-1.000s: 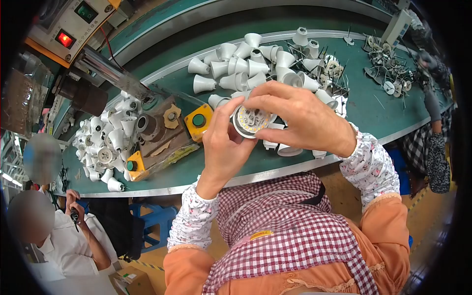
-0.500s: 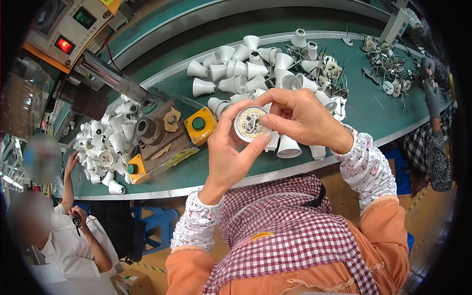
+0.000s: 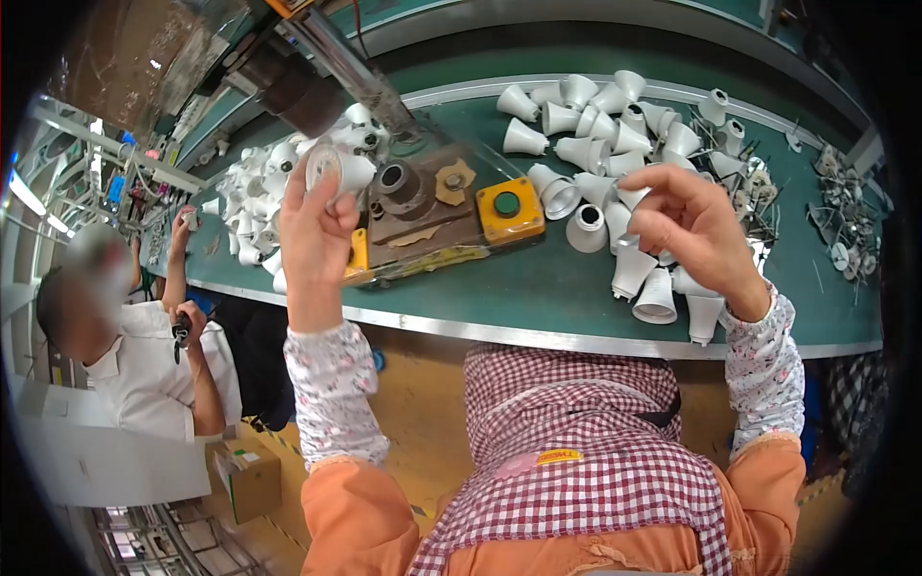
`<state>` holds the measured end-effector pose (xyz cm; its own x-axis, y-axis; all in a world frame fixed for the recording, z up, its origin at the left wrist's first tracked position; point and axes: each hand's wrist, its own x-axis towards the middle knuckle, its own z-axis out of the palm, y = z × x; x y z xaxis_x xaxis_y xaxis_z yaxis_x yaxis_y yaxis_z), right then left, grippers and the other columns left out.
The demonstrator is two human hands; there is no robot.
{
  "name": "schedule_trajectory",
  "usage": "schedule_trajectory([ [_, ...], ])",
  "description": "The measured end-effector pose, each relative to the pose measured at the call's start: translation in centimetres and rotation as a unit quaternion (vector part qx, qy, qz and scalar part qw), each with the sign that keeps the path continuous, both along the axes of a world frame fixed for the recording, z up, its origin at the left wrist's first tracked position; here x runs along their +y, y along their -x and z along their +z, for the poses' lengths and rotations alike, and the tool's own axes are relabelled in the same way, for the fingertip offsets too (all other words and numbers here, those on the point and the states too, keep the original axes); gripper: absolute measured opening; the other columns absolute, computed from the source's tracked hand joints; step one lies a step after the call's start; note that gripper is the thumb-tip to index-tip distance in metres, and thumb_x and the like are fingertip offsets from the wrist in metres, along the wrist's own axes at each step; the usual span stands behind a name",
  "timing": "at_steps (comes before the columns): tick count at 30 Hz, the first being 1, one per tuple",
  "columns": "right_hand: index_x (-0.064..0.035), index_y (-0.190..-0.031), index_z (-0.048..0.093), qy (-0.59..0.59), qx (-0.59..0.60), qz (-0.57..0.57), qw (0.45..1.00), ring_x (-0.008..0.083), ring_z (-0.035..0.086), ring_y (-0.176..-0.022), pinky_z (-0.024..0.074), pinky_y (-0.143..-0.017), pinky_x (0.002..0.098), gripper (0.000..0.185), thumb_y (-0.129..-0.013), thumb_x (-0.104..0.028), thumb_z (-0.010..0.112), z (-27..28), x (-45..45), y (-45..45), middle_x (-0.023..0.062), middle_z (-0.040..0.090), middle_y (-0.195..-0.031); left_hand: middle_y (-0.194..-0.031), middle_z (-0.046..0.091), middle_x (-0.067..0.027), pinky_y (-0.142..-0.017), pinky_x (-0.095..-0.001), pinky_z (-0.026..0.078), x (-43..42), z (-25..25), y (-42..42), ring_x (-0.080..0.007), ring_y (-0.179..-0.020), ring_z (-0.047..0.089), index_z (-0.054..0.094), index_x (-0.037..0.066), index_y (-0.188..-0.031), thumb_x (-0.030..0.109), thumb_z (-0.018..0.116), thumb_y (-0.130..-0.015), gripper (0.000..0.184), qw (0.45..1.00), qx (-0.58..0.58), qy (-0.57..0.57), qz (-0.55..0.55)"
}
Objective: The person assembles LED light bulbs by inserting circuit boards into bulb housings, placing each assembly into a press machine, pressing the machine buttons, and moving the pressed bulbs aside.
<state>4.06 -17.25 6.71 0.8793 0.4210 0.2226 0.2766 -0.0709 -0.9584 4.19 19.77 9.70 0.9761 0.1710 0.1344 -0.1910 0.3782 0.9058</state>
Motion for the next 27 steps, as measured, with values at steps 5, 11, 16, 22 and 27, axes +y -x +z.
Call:
schedule_trajectory([
  [5,-0.001,-0.104,0.062,0.053,-0.072,0.001,0.996,0.005,0.056,-0.063,0.0464,-0.059,0.019,0.024,-0.083,-0.011,0.068,0.0,1.2,0.6,0.0018,0.063,-0.073,-0.123,0.055,-0.0185,-0.045,-0.0129,0.032,0.7,0.9,-2.3,-0.0032,-0.058,0.037,0.041,0.005,-0.132,0.001,0.053,-0.091,0.044,0.993,0.097,-0.06,0.009],
  [11,-0.0011,-0.101,0.064,0.068,-0.083,-0.012,0.994,0.0065,0.058,-0.063,0.0477,-0.059,0.0203,0.021,-0.083,-0.011,0.068,-0.2,0.9,0.8,0.002,0.064,-0.073,-0.113,0.06,-0.0171,-0.042,-0.0133,0.037,1.1,0.6,-4.4,-0.0036,-0.055,0.046,0.044,0.004,-0.129,0.004,0.058,-0.088,0.043,0.978,0.143,-0.144,-0.05],
  [16,-0.0015,-0.101,0.064,0.077,-0.081,-0.007,0.994,0.0076,0.058,-0.063,0.048,-0.059,0.0211,0.022,-0.082,-0.01,0.068,-0.3,1.1,0.6,0.0027,0.063,-0.072,-0.107,0.063,-0.0166,-0.04,-0.0147,0.041,1.1,0.7,-4.6,-0.0051,-0.052,0.05,0.046,0.003,-0.126,0.006,0.06,-0.087,0.042,0.965,0.154,-0.191,-0.097],
  [22,-0.0001,-0.1,0.062,0.105,-0.144,0.039,0.983,0.0186,0.064,-0.063,0.0511,-0.06,0.0283,0.023,-0.08,-0.008,0.068,0.8,3.3,0.2,0.0088,0.065,-0.071,-0.103,0.064,-0.0159,-0.041,-0.0163,0.044,1.1,0.1,-4.9,-0.0071,-0.052,0.054,0.042,0.001,-0.13,0.011,0.061,-0.089,0.046,0.961,0.128,-0.219,-0.108],
  [27,-0.0045,-0.111,0.059,0.315,-0.296,0.104,0.896,0.0284,0.057,-0.1,0.048,-0.083,0.0375,0.035,-0.076,-0.004,0.064,-1.6,6.6,-3.4,0.0146,0.058,-0.111,-0.089,0.062,-0.0087,-0.054,-0.0251,0.05,2.1,-0.2,-2.4,-0.0148,-0.063,0.06,0.041,0.0,-0.132,0.024,0.054,-0.096,0.046,0.973,0.079,-0.215,-0.04],
])
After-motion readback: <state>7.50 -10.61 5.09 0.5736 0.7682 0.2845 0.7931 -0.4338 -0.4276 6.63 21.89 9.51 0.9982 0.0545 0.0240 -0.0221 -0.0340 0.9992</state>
